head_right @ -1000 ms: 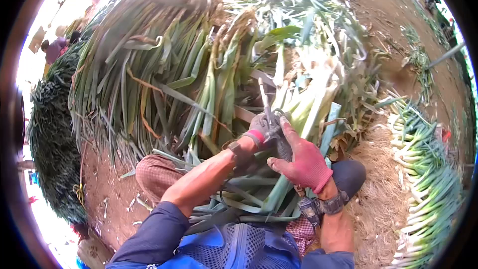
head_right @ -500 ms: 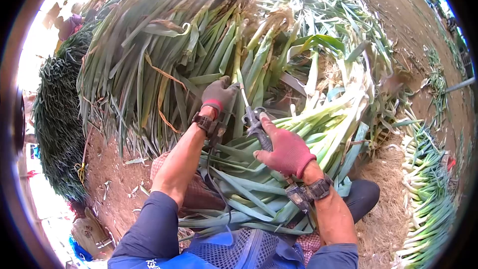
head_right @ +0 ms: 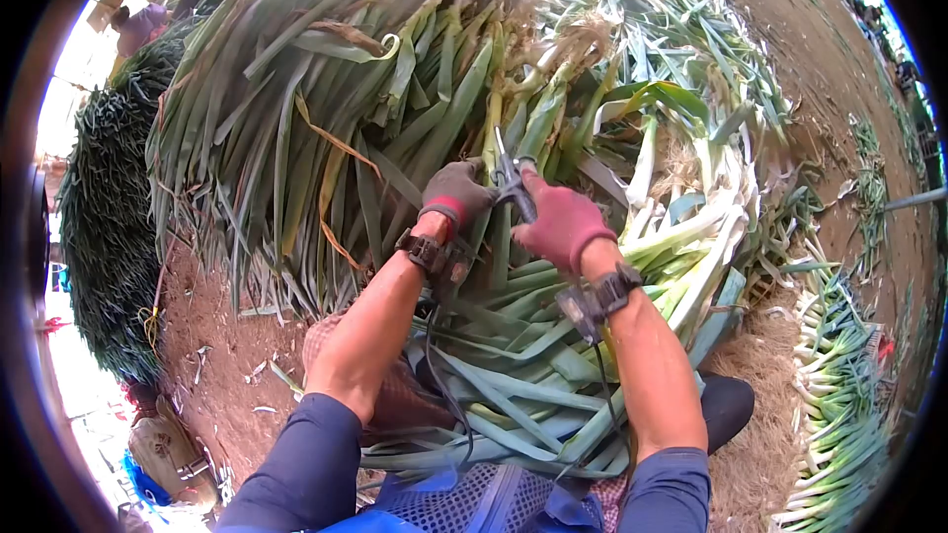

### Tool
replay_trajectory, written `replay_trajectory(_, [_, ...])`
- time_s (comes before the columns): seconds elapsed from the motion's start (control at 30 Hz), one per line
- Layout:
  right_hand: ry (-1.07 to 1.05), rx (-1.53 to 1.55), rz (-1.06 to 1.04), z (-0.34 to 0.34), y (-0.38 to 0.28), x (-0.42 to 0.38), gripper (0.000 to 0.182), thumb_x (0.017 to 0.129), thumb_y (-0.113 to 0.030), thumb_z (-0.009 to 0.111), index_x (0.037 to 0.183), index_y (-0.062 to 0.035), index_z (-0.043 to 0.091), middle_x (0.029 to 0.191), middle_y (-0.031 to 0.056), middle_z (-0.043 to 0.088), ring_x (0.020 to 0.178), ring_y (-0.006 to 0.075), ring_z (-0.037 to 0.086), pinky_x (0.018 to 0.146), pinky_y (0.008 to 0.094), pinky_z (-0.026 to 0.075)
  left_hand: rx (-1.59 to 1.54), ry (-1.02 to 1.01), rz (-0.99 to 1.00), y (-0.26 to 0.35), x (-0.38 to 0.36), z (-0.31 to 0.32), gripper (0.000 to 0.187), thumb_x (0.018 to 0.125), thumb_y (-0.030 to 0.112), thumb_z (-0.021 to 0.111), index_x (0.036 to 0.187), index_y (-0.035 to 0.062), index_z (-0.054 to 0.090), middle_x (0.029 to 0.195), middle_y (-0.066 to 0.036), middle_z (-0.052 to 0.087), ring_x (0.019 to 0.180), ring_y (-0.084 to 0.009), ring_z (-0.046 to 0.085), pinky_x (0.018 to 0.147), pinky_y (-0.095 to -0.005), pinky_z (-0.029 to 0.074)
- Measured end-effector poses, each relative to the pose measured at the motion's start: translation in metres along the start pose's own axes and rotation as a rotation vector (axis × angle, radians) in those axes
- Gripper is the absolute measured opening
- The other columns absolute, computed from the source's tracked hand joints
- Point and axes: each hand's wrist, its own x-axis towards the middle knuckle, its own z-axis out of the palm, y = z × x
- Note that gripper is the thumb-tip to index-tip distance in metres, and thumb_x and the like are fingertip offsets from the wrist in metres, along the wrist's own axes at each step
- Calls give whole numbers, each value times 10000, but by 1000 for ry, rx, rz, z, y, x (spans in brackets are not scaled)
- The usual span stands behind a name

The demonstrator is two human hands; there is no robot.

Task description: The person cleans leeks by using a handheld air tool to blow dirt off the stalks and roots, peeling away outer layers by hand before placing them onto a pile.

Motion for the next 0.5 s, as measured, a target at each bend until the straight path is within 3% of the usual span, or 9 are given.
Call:
replay_trajectory(0.1, [84,-63,-30,-13,-10,23,903,805,-324,746,1618,-124,407,1128,262,743,1064,439,715,963,497,556,73,-36,-24,11,-5,-14,870,739,455,873,1477,76,614,1459,-195,622,1332,-345,618,1138,-408,480])
replay_trajectory(0.33, [158,-123,54,-29,-16,90,933,798,-311,752,1640,-150,385,1195,253,735,1112,416,712,990,471,553,125,-45,-46,11,5,-10,975,705,451,883,1530,61,540,1520,-183,554,1349,-356,598,1133,-419,486])
replay_trajectory(0.43, [186,-160,76,-27,-13,100,946,801,-345,772,1640,-145,380,1204,260,730,1116,423,706,982,473,552,66,-65,-53,8,14,-10,969,669,402,888,1515,64,558,1477,-190,602,1327,-342,618,1115,-409,500])
replay_trajectory(0.5, [220,-134,52,-22,-9,91,947,803,-345,769,1640,-138,377,1202,263,729,1118,430,703,983,471,552,4,-116,-67,8,16,-10,886,645,359,885,1435,51,631,1345,-208,697,1231,-340,681,1058,-404,536])
